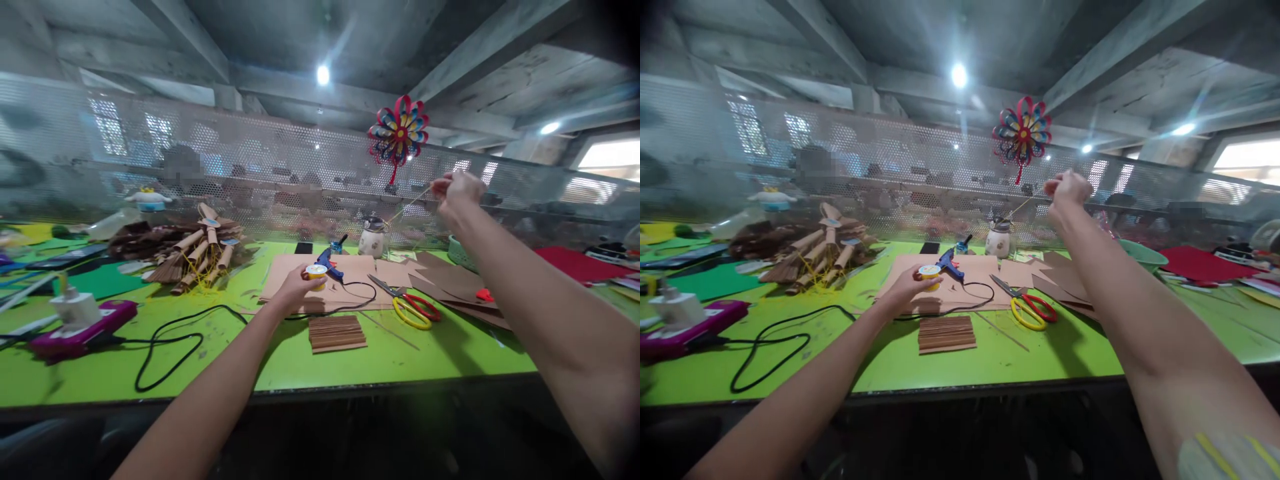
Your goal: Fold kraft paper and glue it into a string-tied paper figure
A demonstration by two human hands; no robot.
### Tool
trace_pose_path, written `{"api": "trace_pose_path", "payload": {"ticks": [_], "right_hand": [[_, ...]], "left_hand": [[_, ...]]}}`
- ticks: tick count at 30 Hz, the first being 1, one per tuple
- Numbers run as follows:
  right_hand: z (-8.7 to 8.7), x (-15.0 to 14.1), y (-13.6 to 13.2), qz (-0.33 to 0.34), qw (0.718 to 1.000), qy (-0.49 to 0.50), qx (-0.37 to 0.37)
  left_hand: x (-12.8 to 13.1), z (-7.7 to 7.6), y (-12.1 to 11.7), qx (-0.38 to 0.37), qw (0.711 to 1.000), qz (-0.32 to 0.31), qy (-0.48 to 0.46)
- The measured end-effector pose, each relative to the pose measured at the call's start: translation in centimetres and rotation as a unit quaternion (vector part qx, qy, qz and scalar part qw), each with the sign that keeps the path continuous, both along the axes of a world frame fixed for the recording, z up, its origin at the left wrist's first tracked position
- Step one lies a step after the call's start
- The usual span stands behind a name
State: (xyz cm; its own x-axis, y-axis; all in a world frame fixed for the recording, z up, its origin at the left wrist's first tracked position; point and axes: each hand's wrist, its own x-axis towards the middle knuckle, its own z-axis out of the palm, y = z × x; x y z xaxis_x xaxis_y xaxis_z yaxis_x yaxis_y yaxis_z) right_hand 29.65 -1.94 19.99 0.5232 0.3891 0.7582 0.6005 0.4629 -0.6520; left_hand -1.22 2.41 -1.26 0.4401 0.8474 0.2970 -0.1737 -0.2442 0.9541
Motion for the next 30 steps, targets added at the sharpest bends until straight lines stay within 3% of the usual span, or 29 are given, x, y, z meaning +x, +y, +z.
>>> {"api": "trace_pose_path", "payload": {"ticks": [3,5,7,10,13,17,20,24,30], "right_hand": [[-2.1,1.5,0.1,-0.005,0.99,0.141,0.027],[-2.9,1.6,0.3,0.001,0.979,0.198,0.042],[-3.2,1.1,0.3,0.009,0.972,0.228,0.055],[-2.7,-1.1,-0.7,0.05,0.966,0.235,0.095],[-1.5,-4.2,-3.3,0.193,0.947,0.207,0.154],[-0.5,-6.9,-7.1,0.335,0.912,0.18,0.153],[-1.2,-6.9,-7.9,0.36,0.897,0.228,0.117],[-2.5,-7.6,-7.3,0.384,0.883,0.268,0.028],[-2.0,-14.7,-8.9,0.478,0.868,0.123,-0.058]], "left_hand": [[-0.4,-1.2,1.6,-0.01,0.988,0.14,0.057],[-0.8,-1.9,2.3,0.038,0.957,0.239,0.159],[-1.1,-2.4,2.7,0.099,0.914,0.289,0.267],[-1.2,-2.9,2.7,0.155,0.884,0.274,0.346],[-0.9,-2.9,2.5,0.177,0.879,0.275,0.348],[-0.7,-2.5,2.6,0.182,0.852,0.298,0.391],[-0.6,-2.2,2.4,0.218,0.833,0.29,0.417],[0.1,-2.1,1.4,0.262,0.837,0.242,0.415],[1.0,-1.8,0.3,0.28,0.825,0.227,0.435]]}}
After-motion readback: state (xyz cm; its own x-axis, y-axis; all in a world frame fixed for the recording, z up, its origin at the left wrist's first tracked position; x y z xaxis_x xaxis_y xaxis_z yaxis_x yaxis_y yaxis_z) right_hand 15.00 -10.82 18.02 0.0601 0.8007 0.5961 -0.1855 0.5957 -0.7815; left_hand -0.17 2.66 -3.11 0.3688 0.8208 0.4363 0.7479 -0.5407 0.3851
